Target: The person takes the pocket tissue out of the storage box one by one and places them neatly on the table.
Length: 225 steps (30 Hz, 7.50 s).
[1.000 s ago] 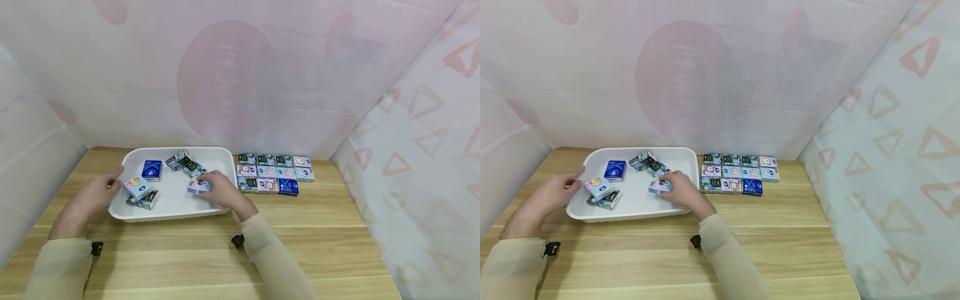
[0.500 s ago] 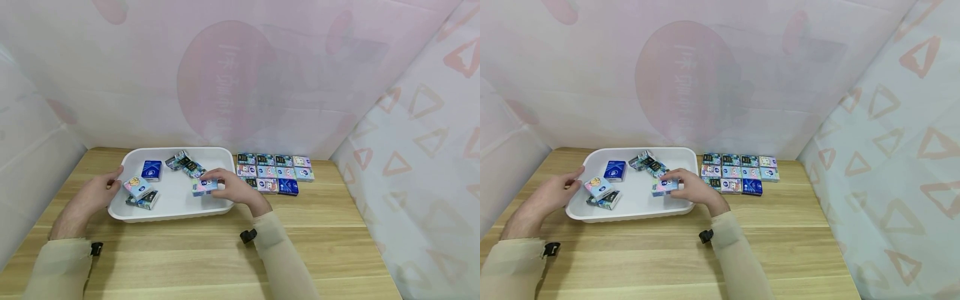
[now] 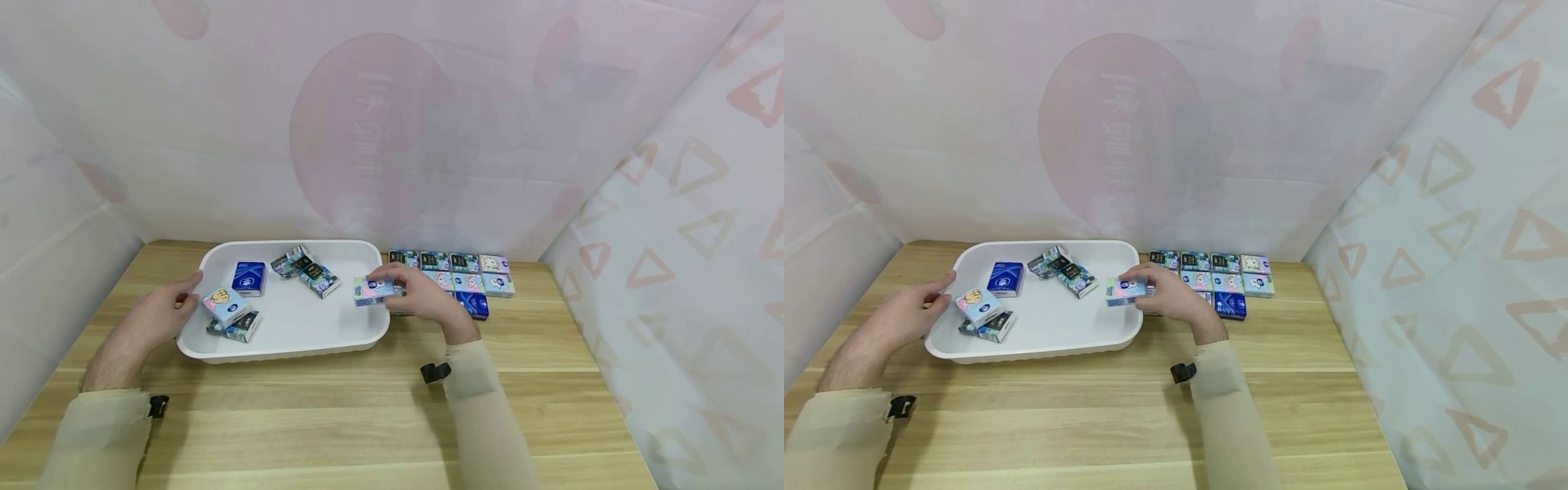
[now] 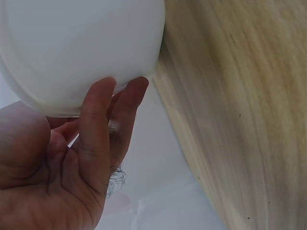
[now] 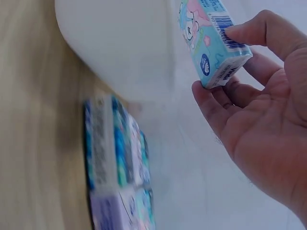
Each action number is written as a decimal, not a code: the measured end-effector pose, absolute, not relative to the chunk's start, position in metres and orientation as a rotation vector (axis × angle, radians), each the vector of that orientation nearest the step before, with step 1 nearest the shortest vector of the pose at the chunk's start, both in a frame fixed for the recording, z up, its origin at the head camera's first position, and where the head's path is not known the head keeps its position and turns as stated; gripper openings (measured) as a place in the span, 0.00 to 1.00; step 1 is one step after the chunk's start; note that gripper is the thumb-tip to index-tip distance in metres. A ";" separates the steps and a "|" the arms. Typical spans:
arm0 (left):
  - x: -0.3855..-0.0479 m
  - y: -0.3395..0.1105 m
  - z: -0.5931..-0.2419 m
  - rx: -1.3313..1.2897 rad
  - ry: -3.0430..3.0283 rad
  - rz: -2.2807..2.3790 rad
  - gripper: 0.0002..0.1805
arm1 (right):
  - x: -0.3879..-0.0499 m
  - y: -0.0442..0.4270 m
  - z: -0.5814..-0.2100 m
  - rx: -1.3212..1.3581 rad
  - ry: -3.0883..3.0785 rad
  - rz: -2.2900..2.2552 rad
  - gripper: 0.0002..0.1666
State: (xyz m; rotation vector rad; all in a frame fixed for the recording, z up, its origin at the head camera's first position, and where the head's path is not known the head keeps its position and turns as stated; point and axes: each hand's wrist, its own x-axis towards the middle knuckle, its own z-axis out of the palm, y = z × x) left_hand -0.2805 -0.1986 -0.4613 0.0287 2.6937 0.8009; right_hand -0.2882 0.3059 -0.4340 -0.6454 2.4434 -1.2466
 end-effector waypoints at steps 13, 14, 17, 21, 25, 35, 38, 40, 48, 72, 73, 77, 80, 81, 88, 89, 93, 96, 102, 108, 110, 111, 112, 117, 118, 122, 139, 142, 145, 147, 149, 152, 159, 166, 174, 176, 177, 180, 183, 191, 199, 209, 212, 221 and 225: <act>-0.278 -0.198 -0.461 0.041 2.698 0.808 0.36 | -0.282 0.370 -0.429 -0.575 2.563 -1.211 0.33; -0.278 -0.199 -0.462 0.045 2.696 0.810 0.36 | -0.282 0.375 -0.429 -0.568 2.575 -1.212 0.33; -0.278 -0.199 -0.462 0.046 2.695 0.809 0.36 | -0.280 0.390 -0.428 -0.542 2.585 -1.230 0.34; -0.279 -0.200 -0.462 0.048 2.698 0.801 0.37 | -0.278 0.408 -0.429 -0.506 2.587 -1.250 0.34; -0.279 -0.200 -0.461 0.051 2.699 0.799 0.37 | -0.275 0.427 -0.430 -0.500 2.604 -1.264 0.33; -0.279 -0.199 -0.462 0.055 2.701 0.801 0.36 | -0.264 0.466 -0.426 -0.385 2.632 -1.281 0.35; -0.279 -0.199 -0.462 0.051 2.701 0.807 0.36 | -0.260 0.475 -0.426 -0.349 2.645 -1.289 0.35; -0.278 -0.199 -0.461 0.043 2.699 0.808 0.36 | -0.258 0.481 -0.426 -0.337 2.655 -1.279 0.35; -0.278 -0.198 -0.461 0.042 2.695 0.804 0.37 | -0.251 0.507 -0.428 -0.271 2.713 -1.222 0.32; -0.277 -0.198 -0.461 0.024 2.698 0.783 0.37 | -0.248 0.548 -0.460 -0.111 2.770 -0.853 0.28; -0.277 -0.199 -0.462 0.024 2.697 0.784 0.37 | -0.248 0.548 -0.461 -0.110 2.762 -0.853 0.28; -0.276 -0.198 -0.461 0.024 2.698 0.783 0.37 | -0.249 0.546 -0.464 -0.133 2.749 -0.871 0.27; -0.277 -0.198 -0.460 0.021 2.695 0.779 0.37 | -0.250 0.543 -0.465 -0.168 2.753 -0.875 0.27; -0.277 -0.198 -0.460 0.020 2.695 0.779 0.37 | -0.250 0.543 -0.465 -0.177 2.754 -0.875 0.27; -0.278 -0.199 -0.461 0.034 2.702 0.780 0.37 | -0.254 0.538 -0.470 -0.202 2.798 -0.815 0.28; -0.278 -0.199 -0.462 0.042 2.707 0.781 0.37 | -0.254 0.537 -0.471 -0.211 2.808 -0.805 0.29; -0.279 -0.200 -0.463 0.061 2.726 0.779 0.36 | -0.255 0.535 -0.473 -0.231 2.836 -0.778 0.29; -0.279 -0.200 -0.463 0.059 2.727 0.779 0.36 | -0.256 0.533 -0.474 -0.235 2.846 -0.763 0.28; -0.279 -0.200 -0.462 0.056 2.726 0.774 0.36 | -0.257 0.524 -0.469 -0.218 2.864 -0.774 0.26; -0.280 -0.199 -0.462 0.047 2.717 0.777 0.36 | -0.261 0.508 -0.454 -0.266 2.920 -0.781 0.30; -0.280 -0.199 -0.462 0.044 2.713 0.777 0.36 | -0.262 0.498 -0.448 -0.281 2.932 -0.773 0.29; -0.280 -0.199 -0.462 0.046 2.712 0.778 0.36 | -0.263 0.494 -0.446 -0.286 2.935 -0.772 0.28; -0.280 -0.199 -0.462 0.048 2.714 0.776 0.36 | -0.263 0.488 -0.443 -0.290 2.932 -0.778 0.28; -0.280 -0.199 -0.462 0.053 2.717 0.774 0.36 | -0.269 0.461 -0.438 -0.349 2.935 -0.819 0.29; -0.279 -0.199 -0.461 0.053 2.719 0.773 0.36 | -0.270 0.456 -0.437 -0.360 2.935 -0.840 0.29; -0.279 -0.199 -0.461 0.051 2.719 0.779 0.36 | -0.274 0.432 -0.438 -0.377 2.917 -0.953 0.31; -0.278 -0.198 -0.459 0.059 2.733 0.784 0.35 | -0.283 0.331 -0.439 -0.450 2.847 -1.124 0.31; -0.278 -0.197 -0.459 0.046 2.722 0.789 0.36 | -0.285 0.315 -0.439 -0.455 2.840 -1.131 0.30; -0.278 -0.197 -0.460 0.035 2.709 0.794 0.36 | -0.287 0.299 -0.440 -0.464 2.842 -1.140 0.29; -0.278 -0.197 -0.460 0.033 2.705 0.794 0.36 | -0.288 0.289 -0.441 -0.466 2.841 -1.145 0.29; -0.278 -0.197 -0.460 0.034 2.706 0.793 0.36 | -0.288 0.279 -0.442 -0.460 2.838 -1.151 0.29; -0.278 -0.198 -0.460 0.041 2.710 0.793 0.36 | -0.289 0.264 -0.445 -0.451 2.843 -1.141 0.29; -0.278 -0.198 -0.461 0.035 2.713 0.795 0.36 | -0.292 0.233 -0.456 -0.438 2.876 -1.115 0.29; -0.279 -0.199 -0.461 0.036 2.718 0.798 0.36 | -0.295 0.207 -0.462 -0.392 2.881 -1.105 0.29; -0.280 -0.200 -0.462 0.036 2.716 0.799 0.36 | -0.318 0.186 -0.498 -0.361 2.883 -0.992 0.34; -0.280 -0.200 -0.462 0.037 2.717 0.802 0.36 | -0.319 0.180 -0.502 -0.343 2.867 -0.983 0.35; -0.280 -0.200 -0.463 0.038 2.717 0.804 0.36 | -0.314 0.176 -0.491 -0.322 2.834 -0.990 0.36; -0.280 -0.199 -0.462 0.036 2.720 0.802 0.36 | -0.307 0.168 -0.479 -0.295 2.785 -0.987 0.36; -0.280 -0.199 -0.463 0.030 2.714 0.799 0.36 | -0.305 0.161 -0.475 -0.287 2.776 -0.917 0.36; -0.279 -0.199 -0.462 0.031 2.711 0.792 0.36 | -0.305 0.151 -0.481 -0.324 2.824 -0.724 0.35; -0.279 -0.198 -0.460 0.022 2.706 0.795 0.36 | -0.305 0.148 -0.483 -0.313 2.870 -0.584 0.32; -0.280 -0.198 -0.459 0.029 2.715 0.790 0.36 | -0.303 0.147 -0.482 -0.291 2.902 -0.499 0.31; -0.280 -0.198 -0.459 0.033 2.718 0.788 0.36 | -0.303 0.147 -0.483 -0.277 2.903 -0.512 0.29; -0.279 -0.198 -0.458 0.030 2.707 0.794 0.36 | -0.303 0.148 -0.483 -0.232 2.885 -0.581 0.24; -0.279 -0.198 -0.459 0.015 2.693 0.798 0.36 | -0.300 0.152 -0.477 -0.221 2.845 -0.666 0.24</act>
